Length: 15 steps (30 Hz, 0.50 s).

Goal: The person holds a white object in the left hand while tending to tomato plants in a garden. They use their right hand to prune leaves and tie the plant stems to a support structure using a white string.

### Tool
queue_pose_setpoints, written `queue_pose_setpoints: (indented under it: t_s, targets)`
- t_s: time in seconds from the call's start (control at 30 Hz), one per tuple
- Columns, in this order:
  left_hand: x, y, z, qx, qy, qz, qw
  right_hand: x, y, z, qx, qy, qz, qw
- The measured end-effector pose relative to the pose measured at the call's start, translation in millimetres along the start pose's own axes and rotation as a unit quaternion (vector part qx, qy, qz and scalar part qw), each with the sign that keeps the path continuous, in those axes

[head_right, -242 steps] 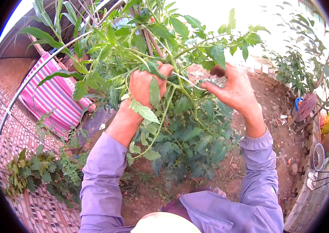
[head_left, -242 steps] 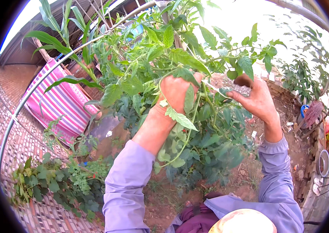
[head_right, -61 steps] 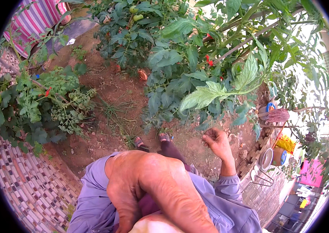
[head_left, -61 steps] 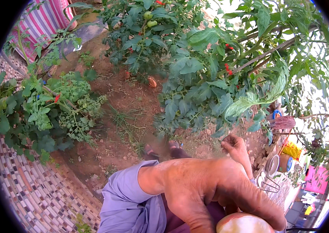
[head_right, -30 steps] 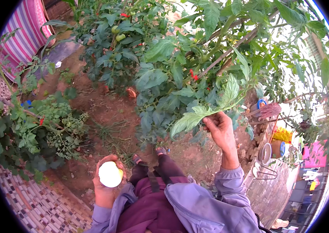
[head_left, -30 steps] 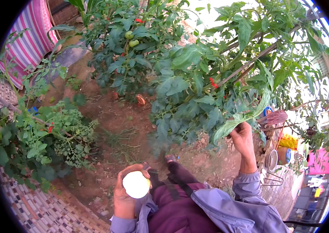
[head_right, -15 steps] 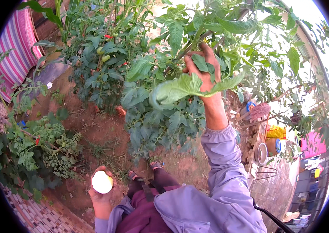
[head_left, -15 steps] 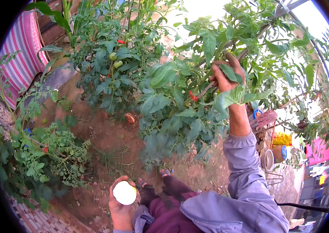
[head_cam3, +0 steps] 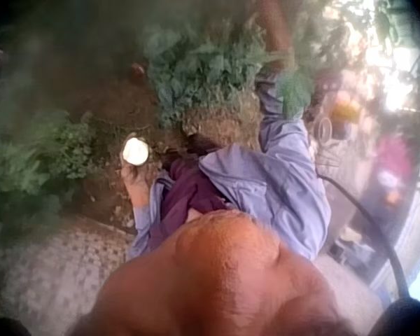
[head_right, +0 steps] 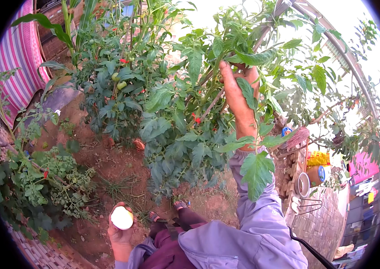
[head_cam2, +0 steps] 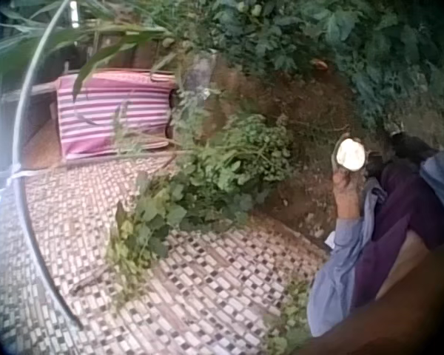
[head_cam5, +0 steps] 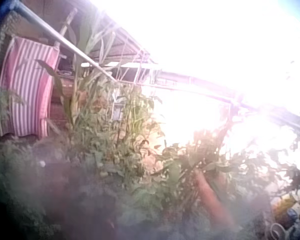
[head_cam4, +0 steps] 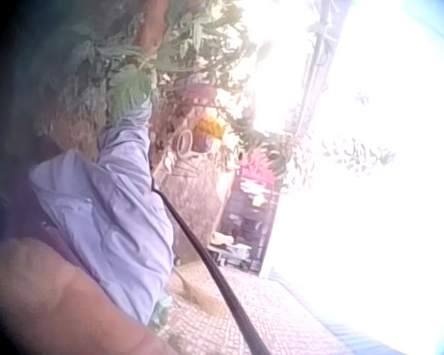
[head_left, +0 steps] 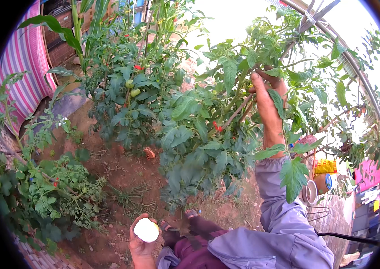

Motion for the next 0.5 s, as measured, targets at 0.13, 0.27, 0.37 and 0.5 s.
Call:
queue_pose_setpoints:
  t_s: [0.13, 0.27, 0.37, 0.5]
  targets:
    - [-1.9, 4.0, -0.4, -0.003, -0.008, 0.0, 1.0, -13.5, 12.9, 4.9, 0.039, 0.0, -0.049, 0.998]
    - [-5.0, 8.2, 1.0, 0.002, -0.009, -0.014, 1.0, -20.2, 25.1, 14.8, -0.039, 0.06, -0.058, 0.996]
    - [-5.4, 11.4, 0.6, -0.005, -0.007, -0.01, 1.0, -20.9, 27.5, 15.9, -0.076, 0.053, -0.029, 0.995]
    - [-4.2, 8.4, 1.3, -0.019, -0.008, 0.003, 1.0, -19.8, 20.0, 8.9, -0.111, 0.021, 0.009, 0.994]
Point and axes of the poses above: each hand's wrist, its own x-axis away from the middle knuckle, its own y-axis out of the palm, z = x × y, the point moved 10 cm from there along -x, towards the middle knuckle, and after that the axes turned 2 degrees about y, right-handed, at the moved point
